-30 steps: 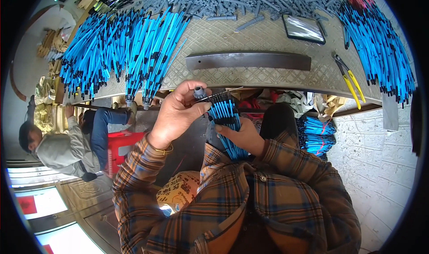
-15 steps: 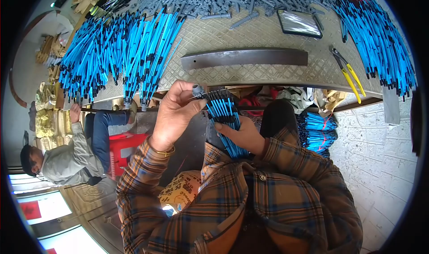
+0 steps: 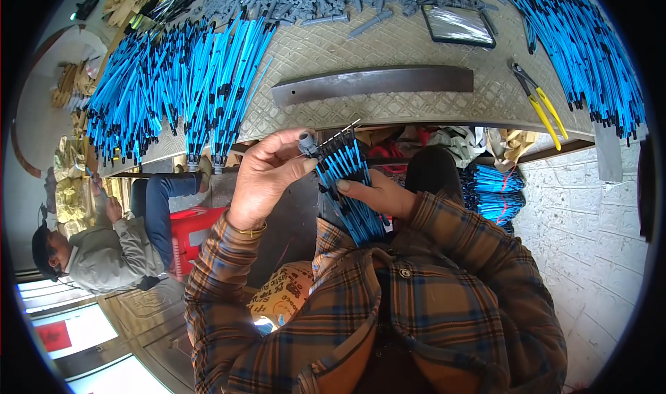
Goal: The person assembles blue plastic strips into a black holder, then trims the strips using pliers.
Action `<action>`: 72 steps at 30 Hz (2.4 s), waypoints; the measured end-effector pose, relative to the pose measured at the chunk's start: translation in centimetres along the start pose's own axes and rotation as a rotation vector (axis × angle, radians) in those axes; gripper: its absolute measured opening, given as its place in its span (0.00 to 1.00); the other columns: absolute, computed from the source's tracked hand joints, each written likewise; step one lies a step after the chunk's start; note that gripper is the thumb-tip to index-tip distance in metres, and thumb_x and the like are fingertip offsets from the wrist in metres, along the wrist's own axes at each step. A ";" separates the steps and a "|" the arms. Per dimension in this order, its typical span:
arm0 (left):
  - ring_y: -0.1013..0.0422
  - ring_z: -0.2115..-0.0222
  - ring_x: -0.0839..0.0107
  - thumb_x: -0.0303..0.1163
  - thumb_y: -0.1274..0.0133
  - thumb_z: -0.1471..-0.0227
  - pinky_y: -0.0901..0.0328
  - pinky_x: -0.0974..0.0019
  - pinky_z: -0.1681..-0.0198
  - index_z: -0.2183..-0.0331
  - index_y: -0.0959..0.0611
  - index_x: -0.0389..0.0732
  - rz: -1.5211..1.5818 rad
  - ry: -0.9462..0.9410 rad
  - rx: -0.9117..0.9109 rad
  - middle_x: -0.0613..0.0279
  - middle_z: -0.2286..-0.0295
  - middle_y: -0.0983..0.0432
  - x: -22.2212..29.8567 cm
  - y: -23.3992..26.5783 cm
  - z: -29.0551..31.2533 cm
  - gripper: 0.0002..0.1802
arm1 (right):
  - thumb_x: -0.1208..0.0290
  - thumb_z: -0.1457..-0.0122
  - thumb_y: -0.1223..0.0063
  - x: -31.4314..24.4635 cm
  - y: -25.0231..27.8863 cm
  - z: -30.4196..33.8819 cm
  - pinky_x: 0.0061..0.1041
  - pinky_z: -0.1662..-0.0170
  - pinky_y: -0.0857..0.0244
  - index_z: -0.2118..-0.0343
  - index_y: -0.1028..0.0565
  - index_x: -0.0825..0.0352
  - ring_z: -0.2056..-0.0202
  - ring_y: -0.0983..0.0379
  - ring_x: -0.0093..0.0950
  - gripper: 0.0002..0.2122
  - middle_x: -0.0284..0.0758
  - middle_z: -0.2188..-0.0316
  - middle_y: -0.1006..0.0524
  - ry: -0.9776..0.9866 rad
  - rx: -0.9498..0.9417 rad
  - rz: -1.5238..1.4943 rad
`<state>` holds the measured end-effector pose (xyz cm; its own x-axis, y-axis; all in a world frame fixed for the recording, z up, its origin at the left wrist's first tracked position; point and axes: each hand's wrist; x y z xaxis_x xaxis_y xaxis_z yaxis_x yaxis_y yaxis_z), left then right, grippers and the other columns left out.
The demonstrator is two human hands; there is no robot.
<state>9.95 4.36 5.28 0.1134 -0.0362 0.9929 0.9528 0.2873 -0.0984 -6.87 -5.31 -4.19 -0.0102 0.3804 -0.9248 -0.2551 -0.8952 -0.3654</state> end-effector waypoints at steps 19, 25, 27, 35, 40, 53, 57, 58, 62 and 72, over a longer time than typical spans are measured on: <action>0.32 0.66 0.82 0.17 0.44 0.57 0.36 0.78 0.63 0.57 0.24 0.37 -0.046 -0.051 0.095 0.68 0.67 0.26 -0.1 -1.7 -0.7 0.21 | 0.47 0.43 0.58 -0.3 -0.8 0.4 0.21 0.66 0.39 0.68 0.28 0.70 0.70 0.34 0.18 0.24 0.31 0.74 0.28 0.016 0.122 0.000; 0.33 0.68 0.84 0.17 0.45 0.57 0.36 0.79 0.66 0.57 0.24 0.37 -0.132 -0.019 -0.090 0.68 0.66 0.26 0.1 -0.2 -0.7 0.21 | 0.47 0.43 0.58 0.8 -0.2 0.4 0.21 0.66 0.39 0.67 0.28 0.71 0.70 0.35 0.18 0.25 0.32 0.74 0.28 0.000 0.023 -0.038; 0.33 0.70 0.85 0.17 0.45 0.57 0.37 0.80 0.67 0.57 0.25 0.37 -0.119 0.010 -0.099 0.67 0.65 0.26 0.3 -0.3 -0.6 0.21 | 0.47 0.43 0.59 0.6 -0.2 0.5 0.21 0.66 0.39 0.67 0.28 0.71 0.70 0.35 0.18 0.24 0.32 0.74 0.28 -0.021 0.001 -0.042; 0.32 0.69 0.83 0.16 0.46 0.56 0.36 0.80 0.65 0.57 0.25 0.37 -0.084 -0.025 0.071 0.67 0.65 0.26 0.1 -1.9 -0.5 0.20 | 0.46 0.43 0.60 0.5 -0.1 0.5 0.22 0.67 0.39 0.68 0.28 0.70 0.70 0.35 0.19 0.25 0.32 0.75 0.29 -0.025 0.018 0.016; 0.32 0.68 0.83 0.16 0.46 0.56 0.36 0.79 0.64 0.57 0.25 0.37 -0.089 -0.023 0.084 0.67 0.65 0.26 0.1 -2.3 -0.5 0.20 | 0.46 0.43 0.60 0.5 0.0 0.6 0.22 0.67 0.39 0.69 0.28 0.70 0.71 0.35 0.19 0.25 0.32 0.76 0.29 -0.007 0.023 0.010; 0.34 0.65 0.82 0.18 0.44 0.58 0.36 0.78 0.64 0.60 0.23 0.38 -0.051 0.002 -0.102 0.65 0.61 0.27 1.2 -1.4 -0.2 0.19 | 0.45 0.45 0.56 -0.2 -0.1 1.1 0.20 0.69 0.37 0.68 0.27 0.69 0.73 0.31 0.20 0.25 0.33 0.76 0.27 -0.113 -0.094 -0.154; 0.34 0.64 0.82 0.18 0.44 0.58 0.36 0.77 0.64 0.63 0.22 0.38 -0.019 0.077 -0.078 0.66 0.61 0.28 1.9 -1.4 -0.2 0.16 | 0.46 0.45 0.56 -0.1 -0.4 1.0 0.20 0.69 0.36 0.69 0.27 0.69 0.74 0.31 0.20 0.25 0.33 0.77 0.27 -0.109 -0.066 -0.154; 0.34 0.64 0.82 0.18 0.44 0.58 0.36 0.77 0.64 0.63 0.22 0.38 -0.069 0.101 -0.083 0.66 0.62 0.29 2.1 -1.1 -0.3 0.16 | 0.45 0.45 0.56 0.0 -0.6 1.0 0.19 0.70 0.37 0.70 0.27 0.69 0.74 0.31 0.20 0.25 0.32 0.77 0.27 -0.089 -0.047 -0.147; 0.34 0.67 0.83 0.19 0.44 0.57 0.36 0.79 0.67 0.61 0.24 0.37 -0.666 -0.168 -0.166 0.69 0.66 0.28 4.3 -0.9 -1.1 0.17 | 0.45 0.45 0.56 1.0 -0.7 0.7 0.19 0.71 0.38 0.72 0.27 0.69 0.75 0.33 0.19 0.25 0.31 0.79 0.28 -0.044 -0.009 -0.082; 0.37 0.79 0.85 0.22 0.42 0.56 0.40 0.81 0.76 0.58 0.25 0.33 -0.428 0.344 -0.019 0.70 0.77 0.27 5.5 -2.2 0.1 0.20 | 0.44 0.46 0.54 0.0 -1.2 0.8 0.19 0.73 0.39 0.74 0.27 0.70 0.76 0.35 0.17 0.26 0.29 0.82 0.30 -0.082 0.068 -0.006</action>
<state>8.41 3.64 11.00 -0.2031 -0.4581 0.8654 0.9385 0.1610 0.3055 -7.35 -4.06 -3.72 -0.0871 0.4059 -0.9097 -0.3208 -0.8760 -0.3602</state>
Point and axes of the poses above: each hand's wrist, its own z-axis away from the middle knuckle, its own y-axis out of the back of the hand, x = y × z
